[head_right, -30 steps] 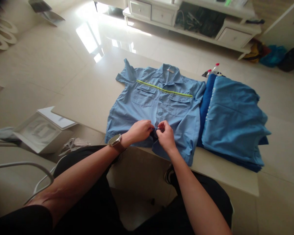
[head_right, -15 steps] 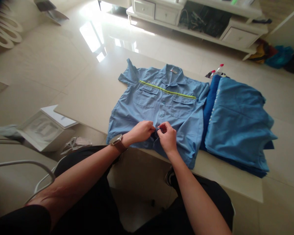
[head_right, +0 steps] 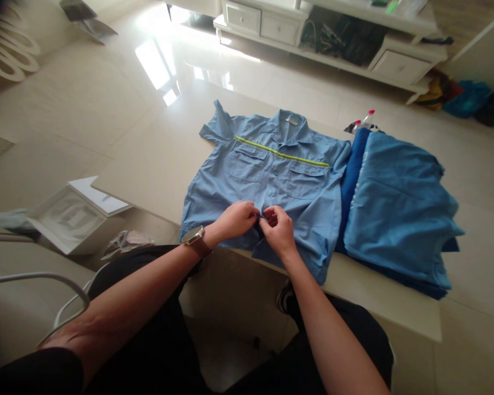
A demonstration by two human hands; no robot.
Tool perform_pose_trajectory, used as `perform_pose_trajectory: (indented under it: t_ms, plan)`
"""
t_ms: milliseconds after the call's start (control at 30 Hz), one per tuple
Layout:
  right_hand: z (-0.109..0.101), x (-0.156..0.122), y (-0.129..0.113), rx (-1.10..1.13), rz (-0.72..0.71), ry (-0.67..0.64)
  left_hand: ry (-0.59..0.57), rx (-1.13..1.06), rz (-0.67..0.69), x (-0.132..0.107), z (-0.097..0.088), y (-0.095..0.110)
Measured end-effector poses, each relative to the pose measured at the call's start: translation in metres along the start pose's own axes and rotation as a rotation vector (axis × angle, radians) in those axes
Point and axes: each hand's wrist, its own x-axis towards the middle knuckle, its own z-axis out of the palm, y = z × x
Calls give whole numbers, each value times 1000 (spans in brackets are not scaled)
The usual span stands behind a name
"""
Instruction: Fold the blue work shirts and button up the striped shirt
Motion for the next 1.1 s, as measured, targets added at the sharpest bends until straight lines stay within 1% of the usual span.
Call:
perform_pose_trajectory:
  t_ms: [100, 267, 367, 467, 600, 733, 933, 1100]
  plan:
    - [-1, -1, -3, -43, -39, -4, -1, -44, 20, 2, 1, -2]
    - [-2, -3, -4, -81, 19, 26, 23, -106, 2, 3, 2, -4]
    - [-3, -4, -4, -118, -4, -32, 48, -105, -16, 4, 2, -5]
    - [-4, -3, -3, -103, -29, -88, 46, -97, -30, 4, 1, -5]
    - [-5, -2, 1, -70, -41, -120, 46, -85, -28, 5, 2, -6]
    - [-6, -1, 3, -74, -12, -118, 32, -84, -25, 6, 3, -5]
    - [-5, 0, 5, -116, 5, -69, 13, -80, -11, 5, 2, 0]
    - [-4, 0, 9, -118, 27, -49, 9, -74, -4, 3, 2, 0]
